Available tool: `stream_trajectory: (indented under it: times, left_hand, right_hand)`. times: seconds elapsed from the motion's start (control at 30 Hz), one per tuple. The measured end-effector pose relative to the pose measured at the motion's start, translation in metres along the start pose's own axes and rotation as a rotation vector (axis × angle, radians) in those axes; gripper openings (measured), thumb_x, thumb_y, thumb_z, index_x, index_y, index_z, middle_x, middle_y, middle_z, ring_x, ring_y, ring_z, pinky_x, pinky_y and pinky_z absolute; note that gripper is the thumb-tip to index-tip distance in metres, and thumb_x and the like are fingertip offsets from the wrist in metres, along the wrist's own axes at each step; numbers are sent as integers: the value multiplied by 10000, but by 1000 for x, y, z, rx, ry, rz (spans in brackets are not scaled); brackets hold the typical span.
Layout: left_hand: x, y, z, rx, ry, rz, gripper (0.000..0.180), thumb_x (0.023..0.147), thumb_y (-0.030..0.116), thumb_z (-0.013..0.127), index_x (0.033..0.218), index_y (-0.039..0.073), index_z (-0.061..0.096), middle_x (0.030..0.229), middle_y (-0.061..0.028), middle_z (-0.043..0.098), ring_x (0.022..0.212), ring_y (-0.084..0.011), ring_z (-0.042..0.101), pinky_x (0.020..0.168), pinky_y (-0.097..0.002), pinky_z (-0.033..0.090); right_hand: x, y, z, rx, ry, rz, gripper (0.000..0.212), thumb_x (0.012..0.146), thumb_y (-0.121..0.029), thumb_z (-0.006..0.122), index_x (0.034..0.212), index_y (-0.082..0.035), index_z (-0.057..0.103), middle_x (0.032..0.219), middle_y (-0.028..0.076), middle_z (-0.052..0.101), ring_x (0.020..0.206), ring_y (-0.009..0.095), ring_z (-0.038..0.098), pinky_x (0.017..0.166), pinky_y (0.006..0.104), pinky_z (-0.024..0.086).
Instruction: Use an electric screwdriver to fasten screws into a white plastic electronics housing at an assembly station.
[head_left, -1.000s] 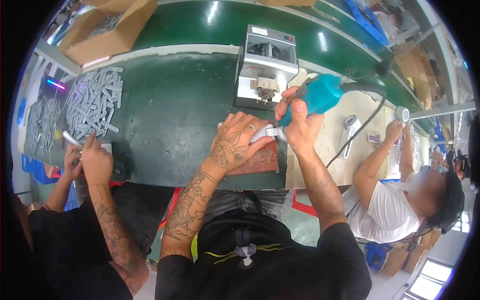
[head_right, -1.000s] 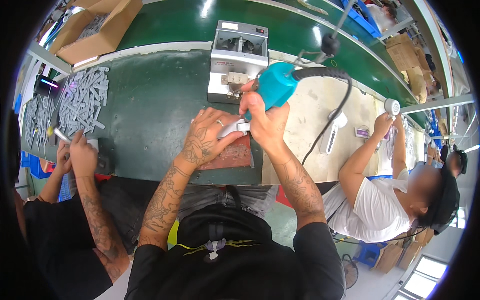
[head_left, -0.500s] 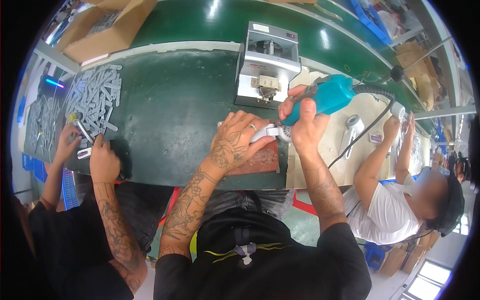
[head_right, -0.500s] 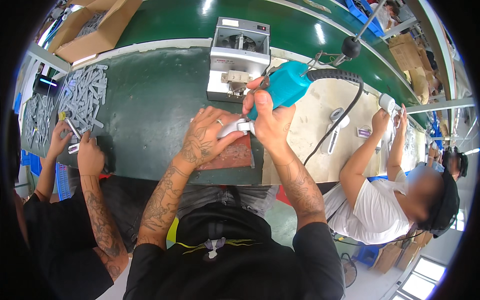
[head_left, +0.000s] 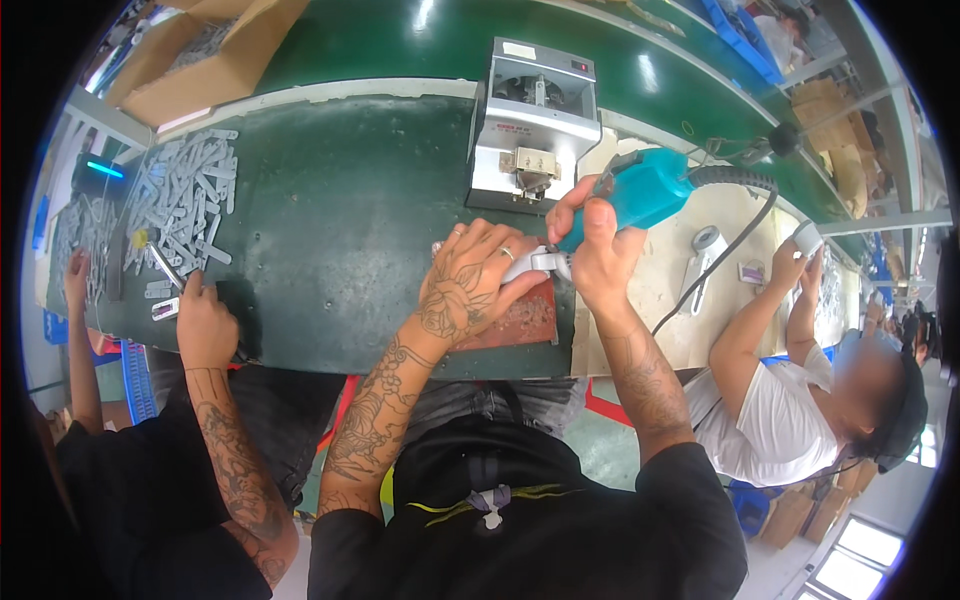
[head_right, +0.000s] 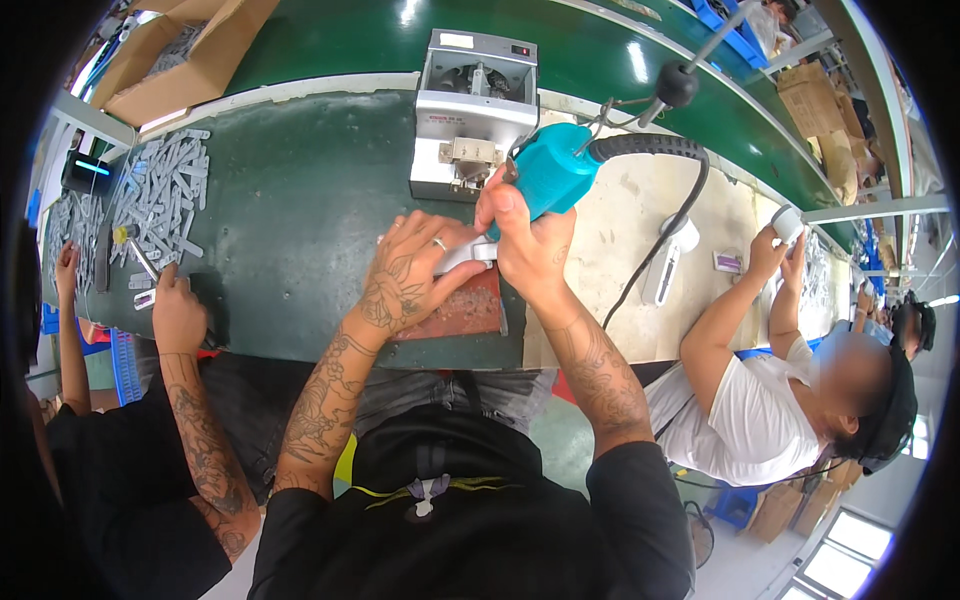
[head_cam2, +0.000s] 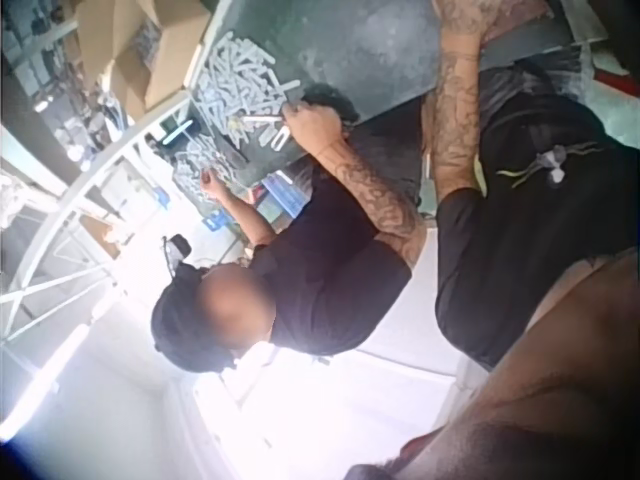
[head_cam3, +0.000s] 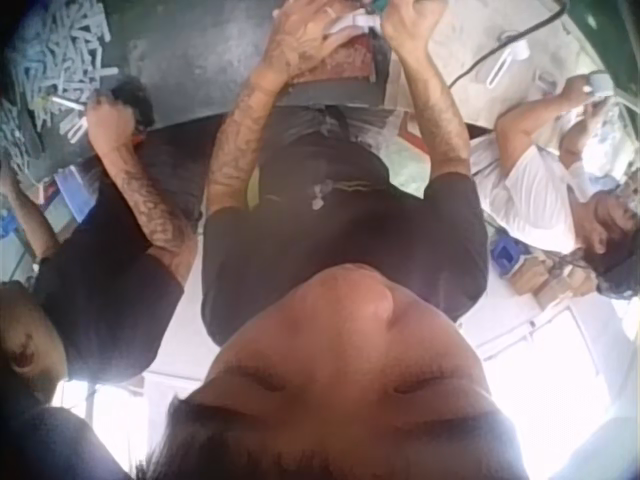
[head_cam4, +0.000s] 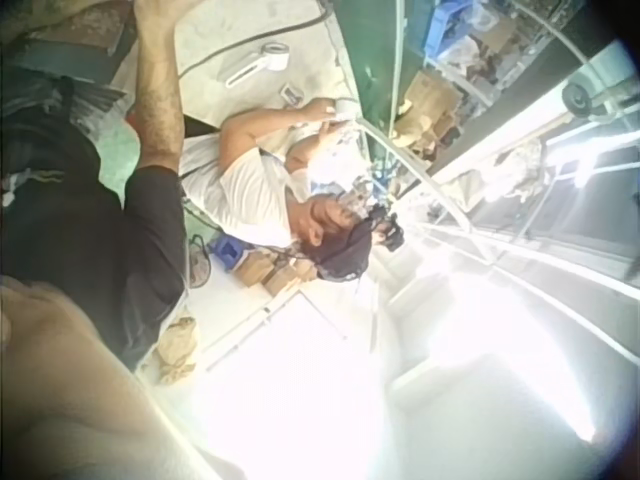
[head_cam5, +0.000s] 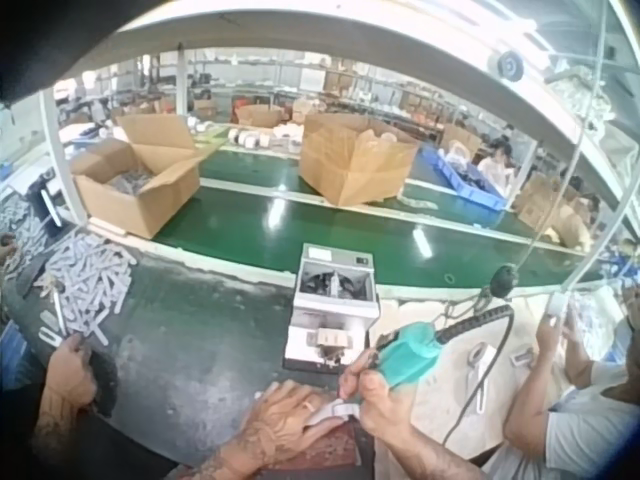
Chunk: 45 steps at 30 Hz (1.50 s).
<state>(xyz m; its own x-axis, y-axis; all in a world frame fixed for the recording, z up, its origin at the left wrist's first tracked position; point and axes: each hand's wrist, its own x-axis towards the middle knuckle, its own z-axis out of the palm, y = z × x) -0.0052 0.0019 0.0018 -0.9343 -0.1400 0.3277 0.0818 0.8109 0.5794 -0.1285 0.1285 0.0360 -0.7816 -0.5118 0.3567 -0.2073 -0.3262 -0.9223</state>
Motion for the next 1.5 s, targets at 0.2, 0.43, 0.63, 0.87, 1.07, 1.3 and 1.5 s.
stream_trajectory:
  times: [0.2,0.43,0.63,0.87,1.07,1.3,1.5]
  left_hand:
    - [2,0,1,40,-15,28,372,971,417,687,1207,129,703,1135,-50,645,1092,-280,587,993,-457,457]
    - [0,0,-3,51,-19,47,376,988,398,662,1225,107,696,1142,-68,642,1105,-288,574,1007,-464,447]
    - [1,1,0,52,-47,141,369,1005,313,587,1272,70,661,1198,-100,641,1139,-309,572,1037,-479,443]
    - [-1,4,-5,-9,-121,58,406,1000,297,596,1345,90,643,1279,-132,628,1203,-345,564,1090,-539,431]
    - [0,4,1,33,-91,85,397,1006,298,594,1334,81,648,1269,-137,627,1184,-349,564,1084,-537,430]
    - [2,2,-1,62,-46,94,357,1028,306,557,1250,46,661,1216,-142,631,1155,-335,567,1039,-493,431]
    - [1,3,0,112,-40,121,365,1030,302,560,1284,58,657,1210,-122,630,1151,-321,567,1027,-476,433]
  right_hand:
    - [-1,3,0,-10,3,-23,546,1023,-531,671,1030,0,544,732,74,561,650,196,579,605,344,491]
    - [-3,2,1,-55,25,-44,577,1018,-559,665,1040,8,562,722,70,560,639,193,580,594,339,484]
    - [13,-19,9,85,180,-73,462,1061,-420,659,1150,32,616,736,50,622,658,142,613,597,297,482]
    - [53,5,31,-18,19,-192,503,1036,-456,687,1148,28,606,810,81,631,699,187,623,648,336,526]
    - [54,18,24,33,6,-213,436,1042,-415,690,1072,6,581,791,79,624,680,186,613,635,335,523]
    - [42,-1,25,-53,8,-96,459,1049,-445,666,1069,8,598,758,73,618,650,173,604,607,324,507]
    - [-5,-37,2,-27,53,-25,633,1012,-566,668,1143,50,602,711,80,595,635,194,604,597,338,498]
